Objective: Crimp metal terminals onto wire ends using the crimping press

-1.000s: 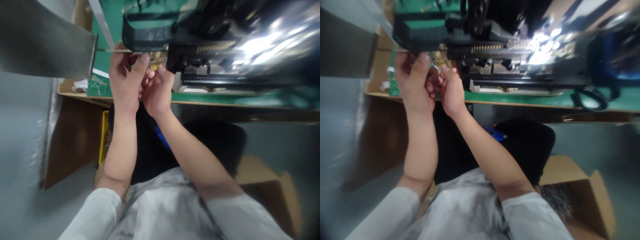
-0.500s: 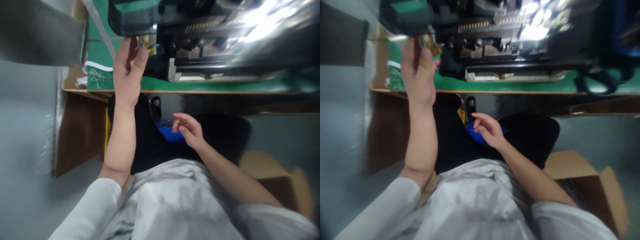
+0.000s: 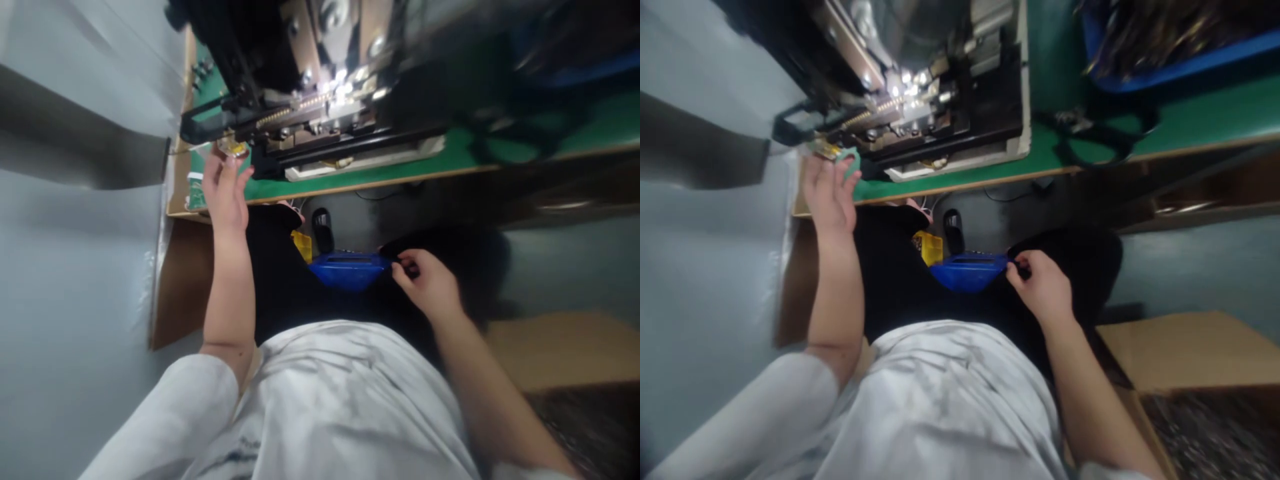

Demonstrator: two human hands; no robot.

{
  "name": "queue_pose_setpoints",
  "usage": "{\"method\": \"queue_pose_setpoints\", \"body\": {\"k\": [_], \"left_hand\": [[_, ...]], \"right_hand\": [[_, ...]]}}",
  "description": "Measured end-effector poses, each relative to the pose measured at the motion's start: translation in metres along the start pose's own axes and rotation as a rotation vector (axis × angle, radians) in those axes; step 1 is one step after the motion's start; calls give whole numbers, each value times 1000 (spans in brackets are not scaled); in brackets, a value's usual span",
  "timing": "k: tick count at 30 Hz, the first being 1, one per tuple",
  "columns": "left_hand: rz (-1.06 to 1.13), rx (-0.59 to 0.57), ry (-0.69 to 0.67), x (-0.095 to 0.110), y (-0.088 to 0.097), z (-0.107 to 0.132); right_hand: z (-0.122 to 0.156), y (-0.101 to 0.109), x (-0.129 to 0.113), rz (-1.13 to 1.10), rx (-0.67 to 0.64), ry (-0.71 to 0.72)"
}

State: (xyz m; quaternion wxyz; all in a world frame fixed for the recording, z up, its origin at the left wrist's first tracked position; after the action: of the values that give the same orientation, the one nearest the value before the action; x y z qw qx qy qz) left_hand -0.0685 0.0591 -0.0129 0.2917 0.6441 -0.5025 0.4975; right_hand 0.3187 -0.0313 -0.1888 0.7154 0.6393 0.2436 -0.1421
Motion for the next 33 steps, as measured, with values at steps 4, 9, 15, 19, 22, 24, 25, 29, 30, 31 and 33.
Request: {"method": "queue_pose_setpoints", "body": {"k": [4, 9, 15, 19, 22, 24, 25, 29, 30, 31, 33], "left_hand": [[-23, 109, 41, 2, 6, 19], [-120, 166, 84, 2, 7, 36], [-408, 52, 73, 23, 2, 64], [-594, -30, 95, 32, 13, 95], [-637, -71, 115, 30, 26, 118], [-644, -90, 126, 28, 31, 128], [-639, -100, 125, 28, 32, 130], [-569, -160, 94, 34, 20, 114], [-544, -176, 91, 36, 14, 105], [-518, -191, 94, 37, 7, 95], [-464, -217, 118, 38, -8, 75]], "right_hand": [[7, 28, 43, 188, 204, -39], [9, 38, 66, 148, 357, 98], [2, 33, 56, 236, 359, 164], [4, 31, 60, 324, 248, 70], [16, 29, 67, 274, 188, 14], [27, 27, 73, 221, 167, -8], [33, 25, 76, 199, 157, -16], [48, 18, 86, 171, 129, -77], [48, 17, 86, 180, 127, -97], [47, 16, 84, 195, 129, -117], [42, 17, 77, 235, 145, -163]]}}
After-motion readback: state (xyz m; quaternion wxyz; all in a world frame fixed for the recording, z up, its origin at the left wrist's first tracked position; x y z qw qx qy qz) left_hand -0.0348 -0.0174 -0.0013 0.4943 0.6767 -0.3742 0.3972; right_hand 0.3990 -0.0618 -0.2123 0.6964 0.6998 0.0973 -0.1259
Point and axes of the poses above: each hand's wrist, its own z-axis away from the middle knuckle, its own y-axis out of the back of the hand, x = y × z, the point moved 8 cm from there along -z, towards the middle knuckle, and after that the axes turned 12 degrees about z, right-handed, at the moved point
